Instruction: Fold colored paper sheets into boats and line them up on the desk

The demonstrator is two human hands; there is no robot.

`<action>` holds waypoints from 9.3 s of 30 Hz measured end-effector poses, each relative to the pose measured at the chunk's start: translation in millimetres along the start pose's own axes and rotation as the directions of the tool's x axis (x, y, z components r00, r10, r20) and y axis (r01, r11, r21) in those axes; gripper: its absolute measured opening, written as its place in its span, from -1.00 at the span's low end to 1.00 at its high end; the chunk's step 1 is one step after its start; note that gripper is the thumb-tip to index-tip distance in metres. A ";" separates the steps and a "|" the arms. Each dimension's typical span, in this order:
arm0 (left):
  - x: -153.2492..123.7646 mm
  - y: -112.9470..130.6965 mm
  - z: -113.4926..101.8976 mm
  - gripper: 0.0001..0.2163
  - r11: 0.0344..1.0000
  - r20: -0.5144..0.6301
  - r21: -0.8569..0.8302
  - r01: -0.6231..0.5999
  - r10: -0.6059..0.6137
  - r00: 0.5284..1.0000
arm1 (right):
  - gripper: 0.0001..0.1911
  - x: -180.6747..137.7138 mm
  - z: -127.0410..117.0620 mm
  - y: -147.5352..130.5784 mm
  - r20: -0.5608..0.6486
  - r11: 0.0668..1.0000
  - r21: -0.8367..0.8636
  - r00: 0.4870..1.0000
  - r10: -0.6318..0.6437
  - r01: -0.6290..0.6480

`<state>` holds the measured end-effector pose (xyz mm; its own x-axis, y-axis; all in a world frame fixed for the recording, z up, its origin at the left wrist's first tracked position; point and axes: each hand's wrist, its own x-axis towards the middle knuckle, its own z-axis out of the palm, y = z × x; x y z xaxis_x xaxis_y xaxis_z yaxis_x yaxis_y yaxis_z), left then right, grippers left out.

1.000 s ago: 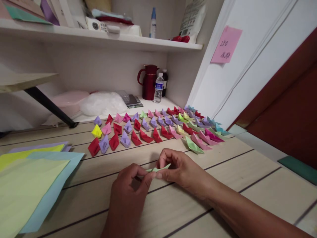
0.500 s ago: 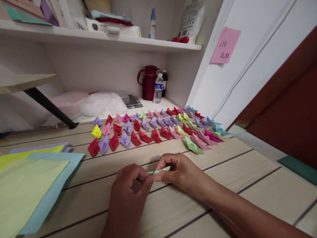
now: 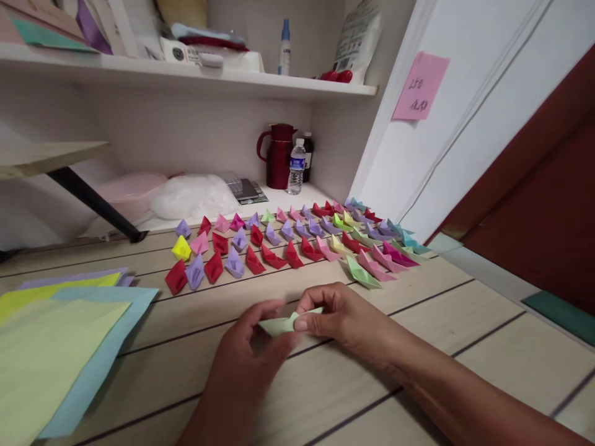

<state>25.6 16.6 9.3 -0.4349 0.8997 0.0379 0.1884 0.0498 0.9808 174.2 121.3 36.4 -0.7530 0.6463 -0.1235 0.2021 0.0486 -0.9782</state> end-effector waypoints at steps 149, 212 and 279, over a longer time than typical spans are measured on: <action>-4.4 -6.1 11.9 -0.71 0.919 0.067 -0.386 -0.084 0.118 0.991 | -0.77 -1.0 7.7 11.5 0.489 0.743 0.590 0.872 -0.017 -0.316; -5.4 23.7 -3.0 -0.67 0.965 -0.217 -0.066 0.253 -0.261 0.941 | -0.68 -3.0 13.7 2.4 0.015 0.985 0.143 0.995 -0.098 0.095; 0.6 4.2 -7.8 -0.81 0.436 0.098 0.885 -0.164 0.172 0.980 | -0.61 0.7 5.9 11.5 0.044 0.780 -0.510 0.917 -0.397 0.362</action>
<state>19.3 13.9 15.0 -0.3081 0.9328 0.1868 0.9328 0.2576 0.2522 172.3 117.9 24.1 -0.7982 0.5396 0.2679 0.2042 0.6607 -0.7223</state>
